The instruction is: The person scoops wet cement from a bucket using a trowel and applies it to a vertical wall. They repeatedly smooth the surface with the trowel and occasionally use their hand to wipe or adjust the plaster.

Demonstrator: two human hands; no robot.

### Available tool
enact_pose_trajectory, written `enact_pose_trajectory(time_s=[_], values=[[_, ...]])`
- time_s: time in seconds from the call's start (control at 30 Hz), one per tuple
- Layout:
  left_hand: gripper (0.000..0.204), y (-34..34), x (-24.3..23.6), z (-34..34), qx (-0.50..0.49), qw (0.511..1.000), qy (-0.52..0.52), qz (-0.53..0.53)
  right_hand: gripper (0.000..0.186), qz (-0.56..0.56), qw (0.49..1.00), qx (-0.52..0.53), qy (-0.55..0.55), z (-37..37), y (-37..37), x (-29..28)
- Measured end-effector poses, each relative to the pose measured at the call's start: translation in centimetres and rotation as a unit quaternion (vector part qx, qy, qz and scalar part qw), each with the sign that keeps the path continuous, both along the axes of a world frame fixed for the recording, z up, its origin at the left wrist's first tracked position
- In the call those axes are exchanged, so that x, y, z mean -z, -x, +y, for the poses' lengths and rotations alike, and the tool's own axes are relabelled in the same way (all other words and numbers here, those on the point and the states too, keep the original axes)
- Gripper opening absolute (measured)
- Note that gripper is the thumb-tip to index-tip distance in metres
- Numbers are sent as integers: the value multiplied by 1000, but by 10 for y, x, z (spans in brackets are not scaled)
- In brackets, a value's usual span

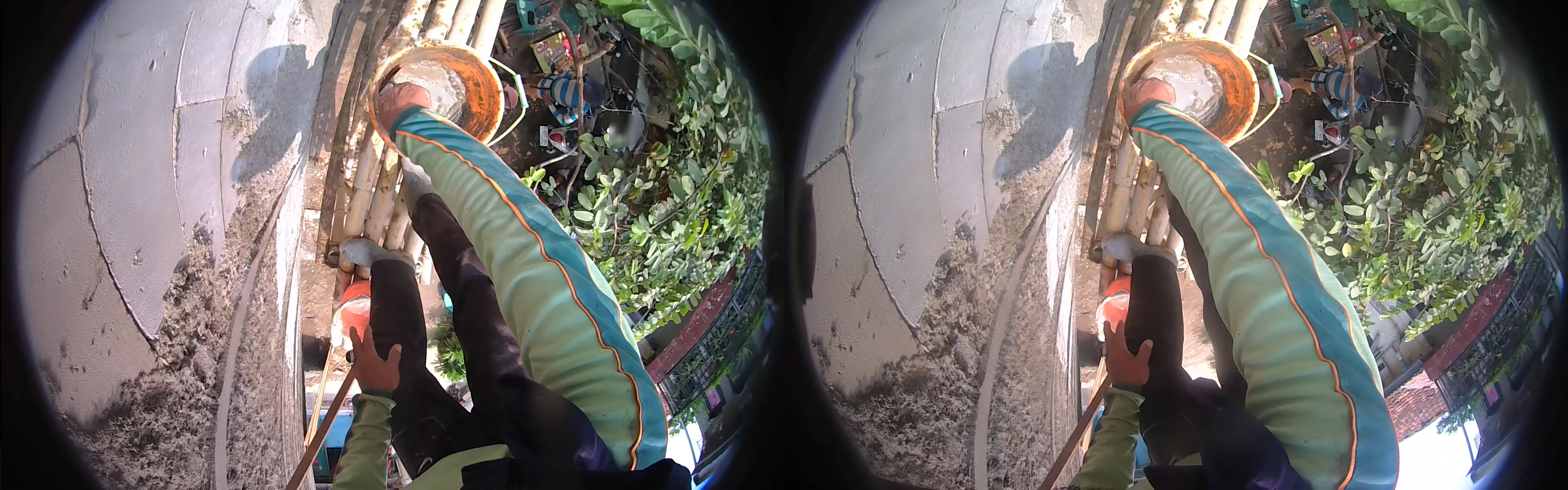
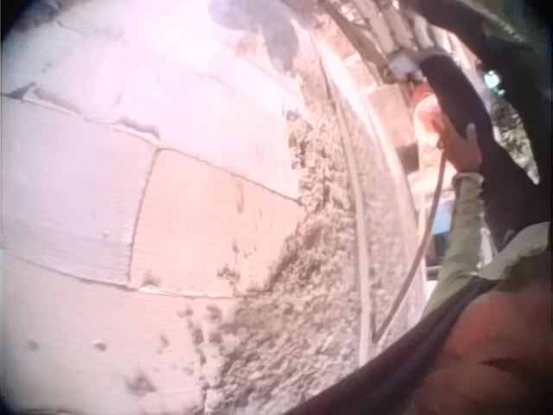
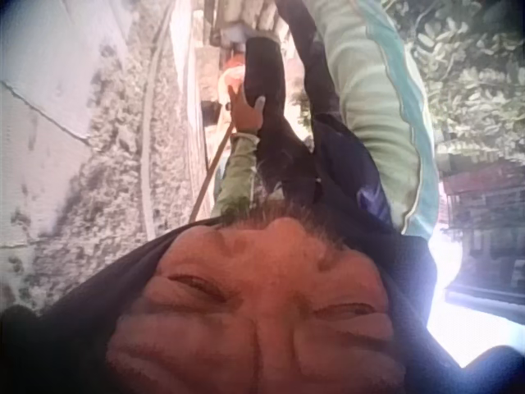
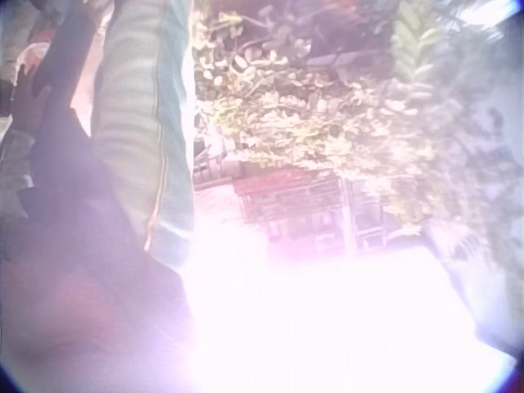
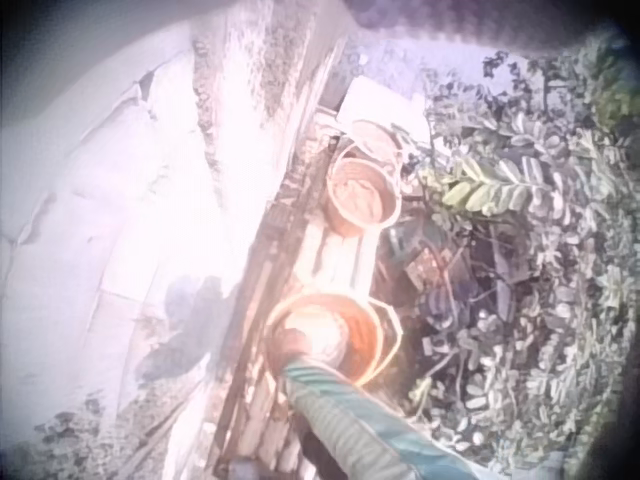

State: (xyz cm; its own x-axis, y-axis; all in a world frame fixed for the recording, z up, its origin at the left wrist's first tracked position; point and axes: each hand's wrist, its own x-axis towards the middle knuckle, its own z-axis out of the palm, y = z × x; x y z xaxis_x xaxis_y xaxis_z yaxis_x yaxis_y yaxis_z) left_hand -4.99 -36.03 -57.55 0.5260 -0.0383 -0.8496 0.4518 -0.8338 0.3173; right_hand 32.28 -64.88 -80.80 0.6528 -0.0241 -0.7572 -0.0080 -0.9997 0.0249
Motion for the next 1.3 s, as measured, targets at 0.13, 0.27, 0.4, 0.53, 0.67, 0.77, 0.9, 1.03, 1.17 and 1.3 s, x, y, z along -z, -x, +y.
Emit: enact_pose_trajectory(time_s=[0.13, 0.27, 0.4, 0.53, 0.67, 0.77, 0.9, 1.03, 1.17, 1.3], values=[[87, -6, 15, 5, 16, 999, 30, 23, 59, 1, 992, -95, 86, -1, 87, -5], [81, -48, 78, 1, -142, 981, 132, -25, 41, -25, 999, 45, 4, -55, 122, -53], [77, -133, 180, -41, -310, 930, 196, 11, 42, -141, 988, 20, 52, -87, 107, -92], [75, -244, 261, -103, -297, 915, 263, -69, 46, -119, 984, 63, 115, -104, 75, -59], [53, -318, 300, -148, -252, 929, 270, -17, 41, -42, 979, 180, 82, -117, 59, 0], [34, -330, 309, -167, -258, 935, 239, 29, 37, -15, 957, 288, 21, -132, 57, 16], [27, -326, 302, -174, -277, 935, 222, 24, 40, -14, 940, 341, -19, -147, 43, 11], [27, -322, 297, -182, -320, 920, 225, 10, 42, 11, 950, 311, -10, -145, 22, 9], [33, -283, 294, -191, -404, 880, 246, 54, 37, 16, 958, 279, 57, -131, 14, 10], [45, -213, 289, -215, -514, 805, 269, 122, 34, 3, 978, 191, 79, -120, 15, 3]])
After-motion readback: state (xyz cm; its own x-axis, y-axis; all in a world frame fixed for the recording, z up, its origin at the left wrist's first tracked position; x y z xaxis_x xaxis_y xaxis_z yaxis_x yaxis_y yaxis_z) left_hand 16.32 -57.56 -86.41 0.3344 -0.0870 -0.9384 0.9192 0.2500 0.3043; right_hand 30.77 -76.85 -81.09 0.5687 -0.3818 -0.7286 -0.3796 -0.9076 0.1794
